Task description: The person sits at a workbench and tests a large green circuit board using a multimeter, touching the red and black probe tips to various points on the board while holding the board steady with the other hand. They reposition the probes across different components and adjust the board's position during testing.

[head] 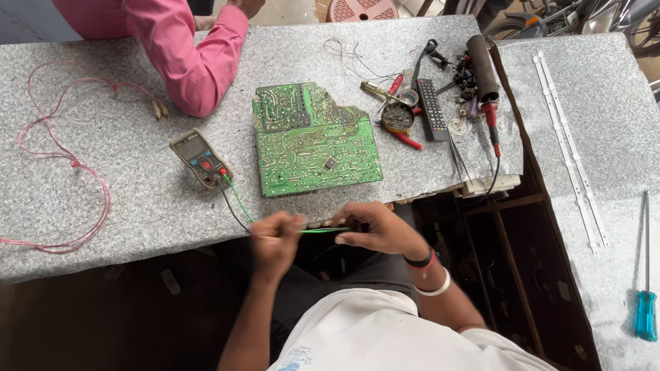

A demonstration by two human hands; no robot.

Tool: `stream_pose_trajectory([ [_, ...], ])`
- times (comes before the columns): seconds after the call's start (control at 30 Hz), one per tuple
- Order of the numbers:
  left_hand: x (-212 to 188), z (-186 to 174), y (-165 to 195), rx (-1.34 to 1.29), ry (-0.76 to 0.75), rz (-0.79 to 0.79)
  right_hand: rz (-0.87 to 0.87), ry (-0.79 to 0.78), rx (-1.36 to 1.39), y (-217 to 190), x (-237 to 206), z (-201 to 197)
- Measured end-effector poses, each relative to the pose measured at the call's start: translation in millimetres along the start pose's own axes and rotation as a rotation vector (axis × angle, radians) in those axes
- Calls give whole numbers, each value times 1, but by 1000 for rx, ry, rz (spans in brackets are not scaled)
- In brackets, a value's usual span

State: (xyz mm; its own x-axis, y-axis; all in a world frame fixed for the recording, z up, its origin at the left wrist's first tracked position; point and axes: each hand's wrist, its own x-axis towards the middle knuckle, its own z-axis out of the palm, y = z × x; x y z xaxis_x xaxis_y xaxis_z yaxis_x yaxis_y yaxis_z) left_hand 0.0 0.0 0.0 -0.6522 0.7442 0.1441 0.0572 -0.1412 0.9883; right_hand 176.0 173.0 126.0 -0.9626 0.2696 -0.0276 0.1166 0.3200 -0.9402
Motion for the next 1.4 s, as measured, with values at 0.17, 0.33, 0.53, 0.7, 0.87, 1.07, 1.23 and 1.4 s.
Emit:
stream_pose_trajectory([
  [0.17, 27, -49, 37, -691, 241, 66, -33, 78, -43, 26, -32, -52],
  [0.33, 43, -79, 47, -897, 252, 154, -7, 272, -159, 32, -45, -102],
  [0.53, 50, -108, 9, -1080, 230, 223, 9, 578, -363, 25, -33, -123],
  [0.7, 57, -118, 18, -441, -650, 7, -363, 806, -286, 17, -8, -105],
  [0.87, 75, -64, 74, -26, -862, -26, -778, 704, -57, 14, 56, -79],
  [1.07, 87, 22, 115, 347, -362, -56, -882, 400, 268, 0, 82, -32],
  [1.23, 102, 60, 102, 498, -269, 130, -988, 130, 425, -10, 77, -20],
  [1.4, 104, 80, 85, 429, -183, 207, -961, 58, 298, -8, 56, -29],
])
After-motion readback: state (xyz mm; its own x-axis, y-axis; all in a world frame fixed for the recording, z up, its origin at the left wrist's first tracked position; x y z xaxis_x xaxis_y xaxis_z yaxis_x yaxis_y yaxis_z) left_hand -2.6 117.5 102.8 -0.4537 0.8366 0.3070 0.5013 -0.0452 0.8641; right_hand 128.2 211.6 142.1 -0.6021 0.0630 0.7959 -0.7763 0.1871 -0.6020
